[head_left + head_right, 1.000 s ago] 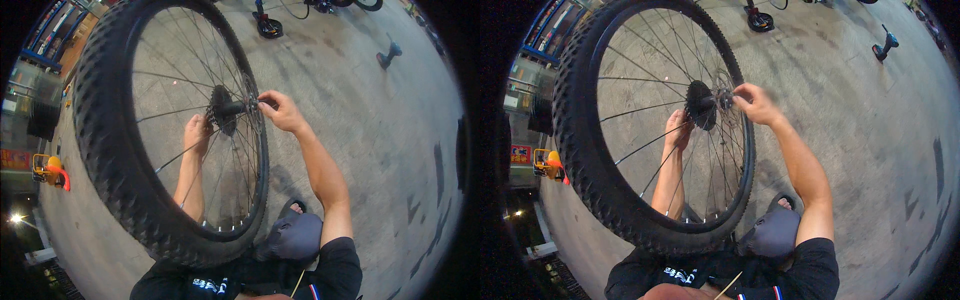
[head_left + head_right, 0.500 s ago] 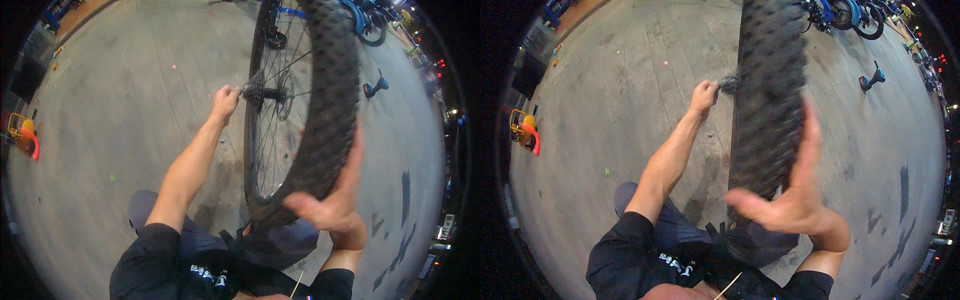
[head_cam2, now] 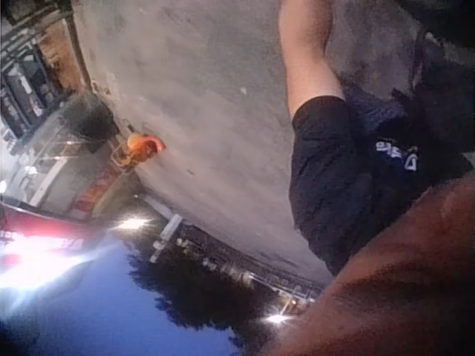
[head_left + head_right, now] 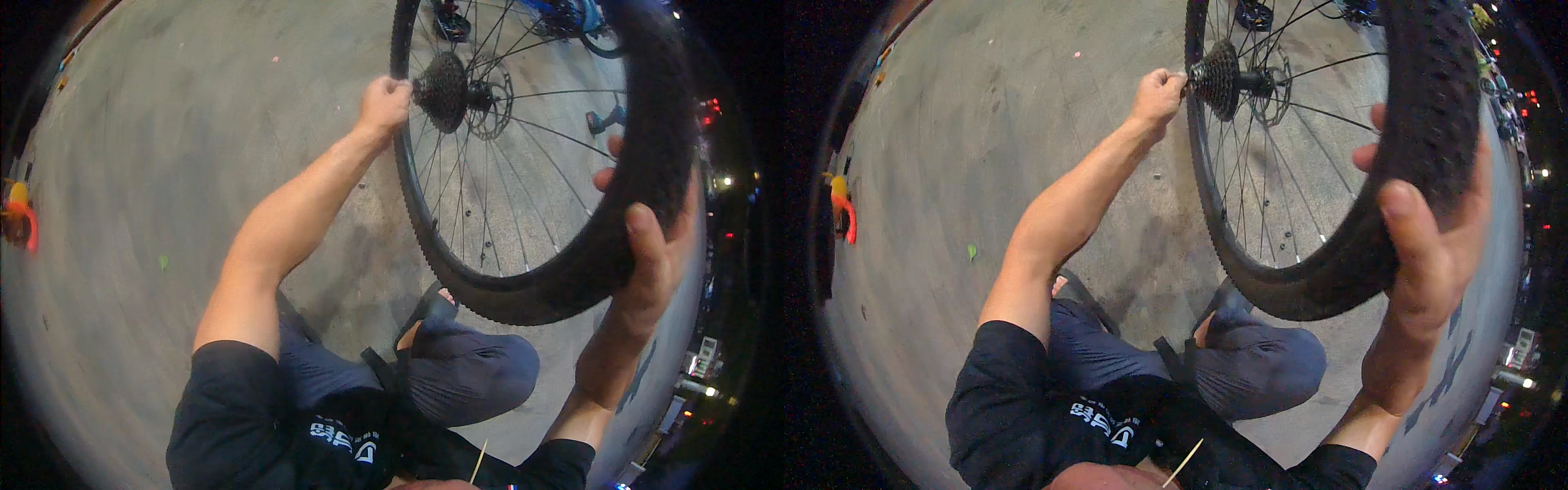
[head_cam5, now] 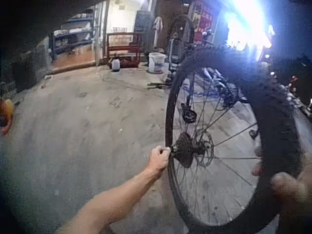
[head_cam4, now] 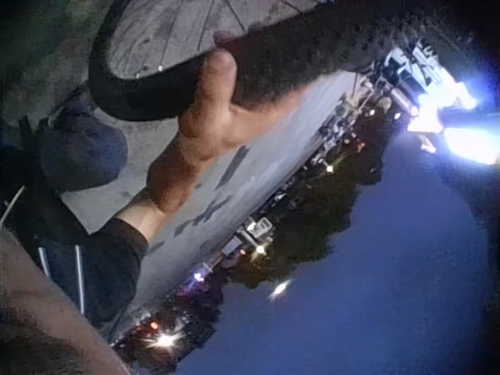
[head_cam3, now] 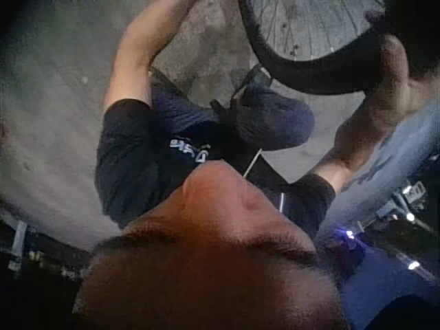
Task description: The person removes a bicycle wheel, inspects the hub and cassette, and reattaches the wheel to the bicycle frame. They then use a flashlight to inspect the wheel and frame.
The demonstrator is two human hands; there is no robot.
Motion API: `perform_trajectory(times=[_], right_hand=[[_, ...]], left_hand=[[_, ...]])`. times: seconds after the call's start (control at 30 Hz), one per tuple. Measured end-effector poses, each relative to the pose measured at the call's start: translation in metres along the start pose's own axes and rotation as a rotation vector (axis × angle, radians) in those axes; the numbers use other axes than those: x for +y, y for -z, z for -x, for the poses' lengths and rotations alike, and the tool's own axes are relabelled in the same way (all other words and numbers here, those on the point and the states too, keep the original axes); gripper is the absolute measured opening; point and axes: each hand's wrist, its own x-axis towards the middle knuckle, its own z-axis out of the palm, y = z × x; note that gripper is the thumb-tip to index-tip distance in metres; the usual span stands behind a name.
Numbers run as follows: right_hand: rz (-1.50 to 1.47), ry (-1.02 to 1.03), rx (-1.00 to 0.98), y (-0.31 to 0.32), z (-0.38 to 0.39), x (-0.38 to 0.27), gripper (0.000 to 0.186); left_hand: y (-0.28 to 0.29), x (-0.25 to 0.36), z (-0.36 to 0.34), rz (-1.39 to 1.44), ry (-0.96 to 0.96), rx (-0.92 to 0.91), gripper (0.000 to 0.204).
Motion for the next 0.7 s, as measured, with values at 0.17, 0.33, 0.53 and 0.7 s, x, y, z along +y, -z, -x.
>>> perform_trajectory(times=[0.17,0.33,0.53,0.7], right_hand=[[0.030,0.051,0.010,-0.002,0.003,-0.002,0.078],[-0.298,-0.008,-0.043,-0.042,-0.009,0.005,0.072],[-0.527,-0.187,-0.162,-0.052,-0.044,0.060,0.064],[-0.515,-0.226,-0.086,-0.034,-0.045,0.071,0.069]], left_hand=[[0.053,0.043,0.014,-0.101,-0.108,0.083,0.030],[0.136,0.081,0.019,-0.321,-0.155,0.202,0.030],[0.158,0.081,0.015,-0.633,-0.095,0.318,0.029],[0.142,0.093,0.010,-0.706,-0.170,0.212,0.031]])
